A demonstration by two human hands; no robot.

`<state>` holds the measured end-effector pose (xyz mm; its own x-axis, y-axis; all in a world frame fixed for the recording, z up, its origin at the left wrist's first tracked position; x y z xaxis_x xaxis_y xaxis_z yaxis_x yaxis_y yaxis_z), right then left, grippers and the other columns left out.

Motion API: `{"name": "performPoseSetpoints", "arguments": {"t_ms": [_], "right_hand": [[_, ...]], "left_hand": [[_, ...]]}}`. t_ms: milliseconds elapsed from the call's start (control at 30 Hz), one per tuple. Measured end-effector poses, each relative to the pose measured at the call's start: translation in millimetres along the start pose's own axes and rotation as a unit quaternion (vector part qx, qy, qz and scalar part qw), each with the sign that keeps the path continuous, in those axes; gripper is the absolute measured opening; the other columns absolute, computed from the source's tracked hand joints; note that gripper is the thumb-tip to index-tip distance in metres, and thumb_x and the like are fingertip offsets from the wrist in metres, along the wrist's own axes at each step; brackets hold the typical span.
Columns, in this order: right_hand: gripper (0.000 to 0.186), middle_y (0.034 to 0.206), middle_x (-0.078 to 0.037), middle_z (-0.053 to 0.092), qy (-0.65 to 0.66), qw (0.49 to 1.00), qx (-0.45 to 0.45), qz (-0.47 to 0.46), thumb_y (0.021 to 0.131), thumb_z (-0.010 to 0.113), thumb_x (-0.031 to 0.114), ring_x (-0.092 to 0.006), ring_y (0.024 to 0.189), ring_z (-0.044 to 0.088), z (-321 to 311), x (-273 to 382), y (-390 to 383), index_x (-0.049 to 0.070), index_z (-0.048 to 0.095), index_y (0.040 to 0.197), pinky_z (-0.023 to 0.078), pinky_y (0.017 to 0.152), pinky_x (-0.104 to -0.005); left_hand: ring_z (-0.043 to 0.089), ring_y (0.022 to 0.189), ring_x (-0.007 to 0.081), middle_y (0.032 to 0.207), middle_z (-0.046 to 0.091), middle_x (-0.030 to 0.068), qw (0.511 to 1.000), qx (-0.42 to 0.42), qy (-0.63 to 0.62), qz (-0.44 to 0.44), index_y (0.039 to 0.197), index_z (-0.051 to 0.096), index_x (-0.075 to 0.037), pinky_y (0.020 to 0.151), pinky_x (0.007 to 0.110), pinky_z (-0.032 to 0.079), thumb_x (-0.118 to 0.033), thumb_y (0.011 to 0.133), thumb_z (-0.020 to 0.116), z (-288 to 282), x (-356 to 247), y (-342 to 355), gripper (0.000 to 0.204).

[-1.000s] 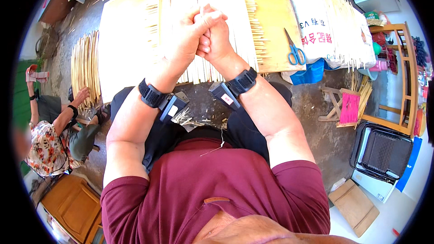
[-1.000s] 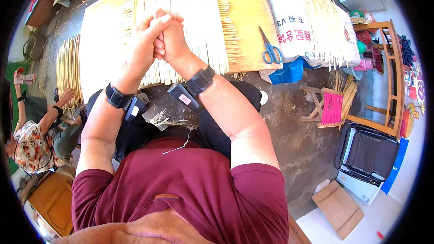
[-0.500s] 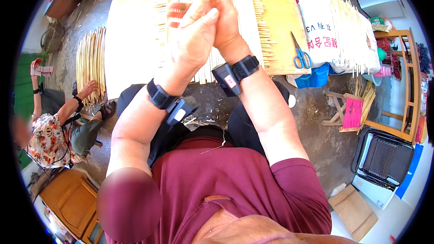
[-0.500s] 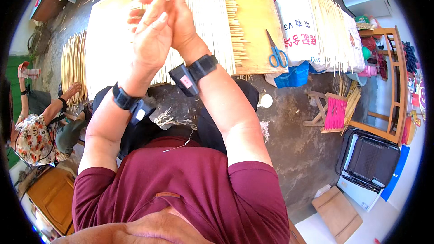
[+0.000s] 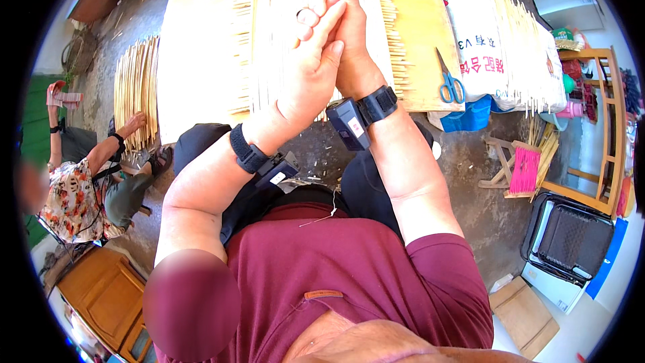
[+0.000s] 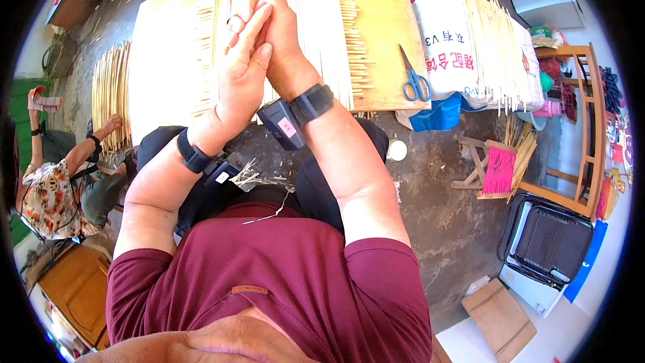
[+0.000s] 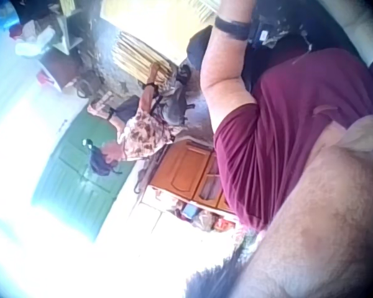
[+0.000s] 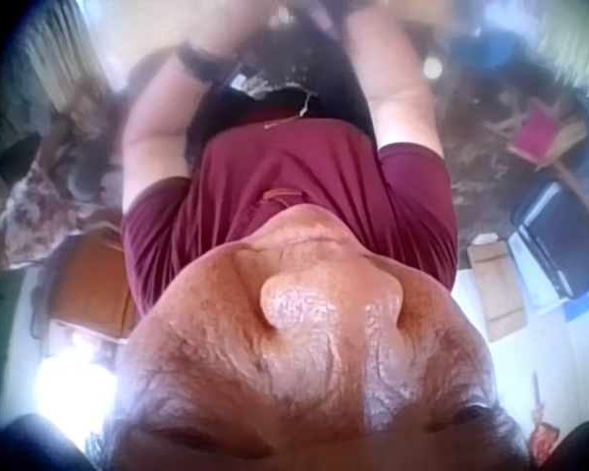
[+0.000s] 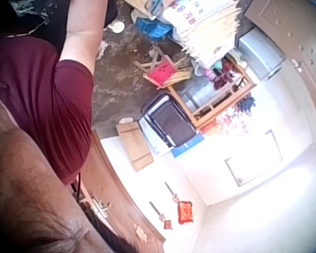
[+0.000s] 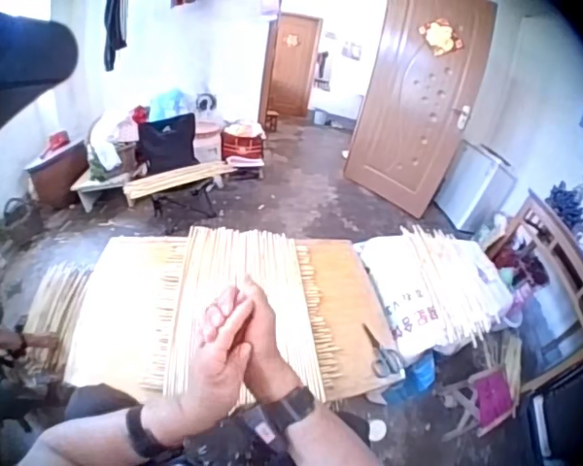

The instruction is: The person is arranging and securing long thin bamboo or wooden sticks to create a mat.

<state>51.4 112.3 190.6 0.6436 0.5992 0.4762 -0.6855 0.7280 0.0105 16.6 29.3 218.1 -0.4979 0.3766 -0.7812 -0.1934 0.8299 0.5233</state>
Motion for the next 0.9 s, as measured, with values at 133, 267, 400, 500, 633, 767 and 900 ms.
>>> {"name": "performPoseSetpoints", "arguments": {"t_ms": [133, 267, 400, 500, 633, 767, 900], "right_hand": [[0.049, 0.063, -0.011, 0.056, -0.005, 1.0, -0.024, -0.008, 0.101, 0.035, 0.045, -0.0257, 0.056, 0.058, -3.2, -2.2, -3.1, 0.01, 0.053, 0.072, 0.05, 0.055, -0.0409], [0.056, 0.079, -0.011, 0.063, -0.33, 0.919, -0.102, -0.19, 0.101, 0.031, 0.056, -0.0277, 0.069, 0.063, -10.8, 15.3, -14.8, 0.009, 0.055, 0.083, 0.052, 0.063, -0.0449], [0.077, 0.116, -0.022, 0.061, -0.08, 0.985, -0.009, -0.154, 0.1, 0.029, 0.065, -0.0369, 0.109, 0.062, -0.7, 18.4, -7.9, -0.004, 0.057, 0.122, 0.054, 0.087, -0.0416], [0.066, 0.093, -0.014, 0.067, -0.088, 0.989, 0.077, -0.09, 0.102, 0.037, 0.057, -0.0229, 0.079, 0.069, 30.6, 11.9, -11.6, -0.002, 0.063, 0.115, 0.058, 0.07, -0.0312], [0.051, 0.066, -0.002, 0.059, -0.352, 0.934, 0.052, -0.029, 0.096, 0.058, 0.05, -0.0024, 0.048, 0.054, 7.5, 5.2, -11.8, 0.001, 0.07, 0.106, 0.043, 0.037, -0.0125], [0.05, 0.066, -0.004, 0.058, -0.346, 0.931, -0.115, -0.019, 0.096, 0.057, 0.05, -0.0063, 0.041, 0.049, -10.1, -5.8, -6.2, 0.002, 0.071, 0.095, 0.04, 0.03, -0.0187], [0.052, 0.066, -0.007, 0.063, -0.284, 0.941, -0.163, -0.084, 0.101, 0.047, 0.045, -0.0082, 0.039, 0.046, -17.0, -12.0, -8.4, 0.002, 0.068, 0.081, 0.035, 0.033, -0.0217]], "left_hand": [[0.046, 0.131, 0.0381, 0.145, 0.049, 0.0201, 0.994, -0.024, 0.045, 0.101, 0.137, 0.055, -0.005, 0.113, 0.043, 0.032, 0.007, 0.089, 0.05, 2.2, 3.3, -2.9, 0.05], [0.047, 0.13, 0.04, 0.143, 0.05, 0.0223, 0.971, 0.002, 0.112, 0.213, 0.136, 0.055, -0.004, 0.112, 0.043, 0.034, 0.006, 0.091, 0.047, -1.7, -6.6, 5.4, 0.046], [0.056, 0.123, 0.0348, 0.134, 0.057, 0.0205, 0.988, 0.073, -0.077, 0.108, 0.131, 0.056, -0.001, 0.108, 0.041, 0.041, 0.0, 0.097, 0.046, -2.9, 6.7, 18.9, 0.036], [0.068, 0.085, 0.0218, 0.092, 0.069, 0.0113, 0.819, -0.003, -0.53, -0.22, 0.106, 0.064, -0.003, 0.076, 0.033, 0.057, -0.027, 0.105, 0.044, -4.9, 58.3, 30.0, 0.031], [0.047, 0.039, 0.0165, 0.054, 0.048, 0.0021, 0.769, 0.048, -0.546, -0.329, 0.075, 0.052, -0.01, 0.035, 0.028, 0.036, -0.037, 0.103, 0.047, 5.6, 69.7, 19.2, 0.039], [0.04, 0.036, 0.0107, 0.052, 0.044, -0.0005, 0.753, 0.065, -0.522, -0.395, 0.072, 0.052, -0.011, 0.032, 0.024, 0.029, -0.033, 0.103, 0.05, 9.5, 79.0, 22.8, 0.037], [0.031, 0.035, 0.0043, 0.052, 0.041, -0.0058, 0.861, -0.027, -0.326, -0.39, 0.073, 0.051, -0.016, 0.032, 0.021, 0.025, -0.031, 0.102, 0.051, 7.8, 72.4, 18.6, 0.032]]}}
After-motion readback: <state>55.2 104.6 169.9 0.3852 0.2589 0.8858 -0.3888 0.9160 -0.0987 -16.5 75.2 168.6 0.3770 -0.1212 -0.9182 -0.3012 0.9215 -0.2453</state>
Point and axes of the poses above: each hand's wrist, its own y-axis towards the middle knuckle, its own z-axis out of the palm, x = y × z, the point moved 5 cm from there along y, towards the middle knuckle
